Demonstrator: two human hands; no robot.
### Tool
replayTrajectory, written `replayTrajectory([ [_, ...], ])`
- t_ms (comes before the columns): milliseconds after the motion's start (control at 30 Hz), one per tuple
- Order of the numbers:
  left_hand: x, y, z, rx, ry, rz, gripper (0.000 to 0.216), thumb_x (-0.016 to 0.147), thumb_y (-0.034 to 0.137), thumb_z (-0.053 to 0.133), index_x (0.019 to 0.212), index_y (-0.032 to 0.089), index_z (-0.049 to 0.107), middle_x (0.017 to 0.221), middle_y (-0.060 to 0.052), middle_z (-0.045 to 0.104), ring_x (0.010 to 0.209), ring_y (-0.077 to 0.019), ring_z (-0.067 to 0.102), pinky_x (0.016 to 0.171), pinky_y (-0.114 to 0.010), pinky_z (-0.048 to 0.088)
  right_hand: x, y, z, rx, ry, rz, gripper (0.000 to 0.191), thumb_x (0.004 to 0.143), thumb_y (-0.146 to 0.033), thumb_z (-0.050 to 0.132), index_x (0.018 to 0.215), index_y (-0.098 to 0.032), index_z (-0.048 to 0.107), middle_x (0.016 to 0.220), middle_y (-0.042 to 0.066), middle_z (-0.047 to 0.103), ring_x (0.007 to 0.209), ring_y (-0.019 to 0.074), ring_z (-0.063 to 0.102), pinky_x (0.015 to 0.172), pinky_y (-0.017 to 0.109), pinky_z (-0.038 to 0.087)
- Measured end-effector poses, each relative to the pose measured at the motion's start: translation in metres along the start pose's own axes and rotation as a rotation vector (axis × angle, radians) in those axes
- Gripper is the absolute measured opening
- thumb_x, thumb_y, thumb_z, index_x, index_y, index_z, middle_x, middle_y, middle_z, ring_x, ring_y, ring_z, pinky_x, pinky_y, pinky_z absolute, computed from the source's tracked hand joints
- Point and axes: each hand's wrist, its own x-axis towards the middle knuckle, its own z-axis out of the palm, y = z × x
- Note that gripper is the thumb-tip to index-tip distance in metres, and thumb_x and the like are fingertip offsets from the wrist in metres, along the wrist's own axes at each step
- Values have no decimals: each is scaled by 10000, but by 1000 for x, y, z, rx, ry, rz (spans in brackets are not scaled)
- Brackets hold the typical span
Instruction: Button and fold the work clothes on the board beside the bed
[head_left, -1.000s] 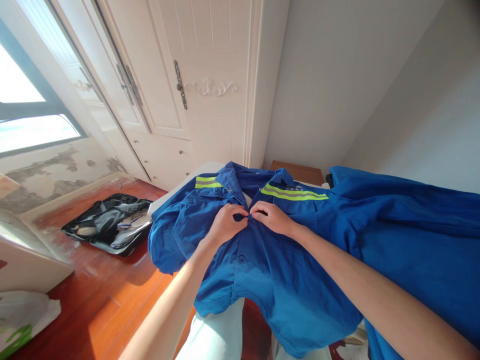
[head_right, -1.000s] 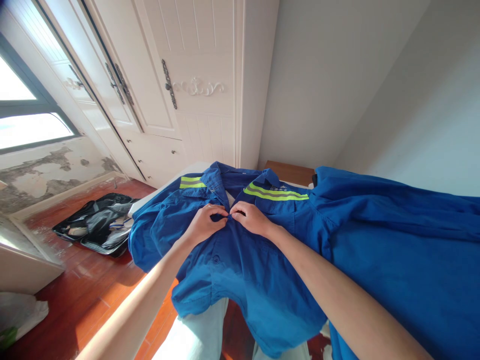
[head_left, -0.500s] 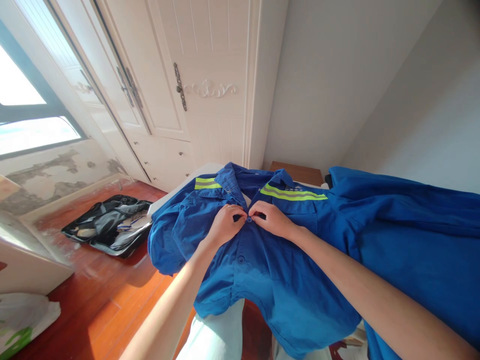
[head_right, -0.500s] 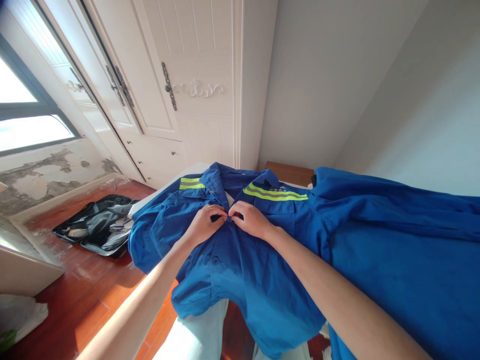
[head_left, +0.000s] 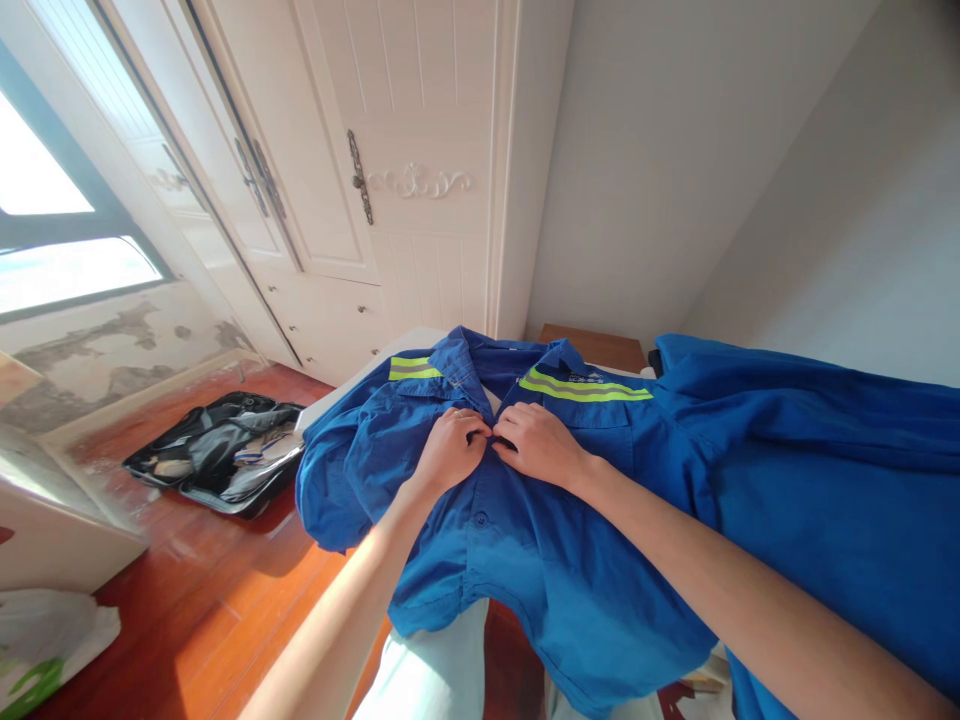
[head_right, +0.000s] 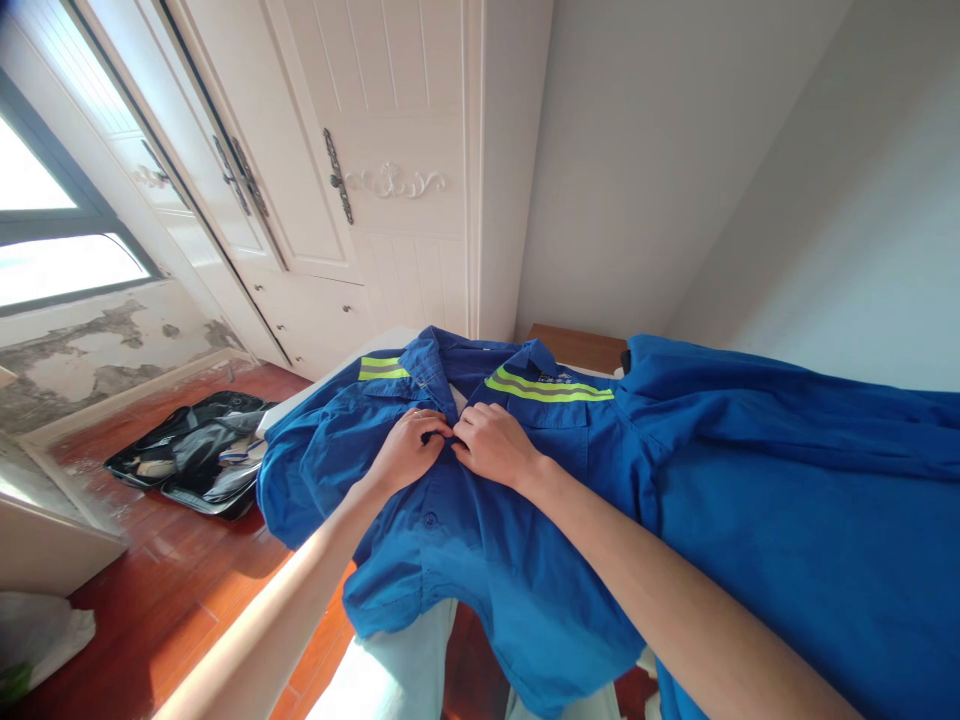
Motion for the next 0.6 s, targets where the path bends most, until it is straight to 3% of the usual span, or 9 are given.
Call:
replayTrajectory([
  [133,1,-4,2,1,10,12,275,761,40,478,770,197,703,951,-51,729,935,-197,632,918,-336,441,0,-5,-1,-26,13,22,55,840,-168,600,878,-150,636,883,111,617,886,248,548,776,365,420],
  [333,1,-5,3,75,14,-20,299,750,62,478,930,192,677,923,-55,701,911,-212,605,893,-349,465,-4,0,2,-36,96,-38,68,850,-185,565,907,-169,597,923,88,627,870,220,567,751,328,435],
  [500,-3,-2,0,37,55,28,549,738,29,455,1247,194,579,1219,-97,596,1055,-198,584,939,-335,469,-5,5,5,25,130,-5,97,866,-201,542,947,-173,587,941,77,637,849,202,603,722,305,450],
  [600,-4,-1,0,116,-17,77,448,788,54,439,1104,230,702,1272,-93,581,1131,-223,560,993,-369,434,-5,6,5,23,120,-4,99,865,-213,552,945,-172,593,920,70,643,821,201,608,726,313,452],
])
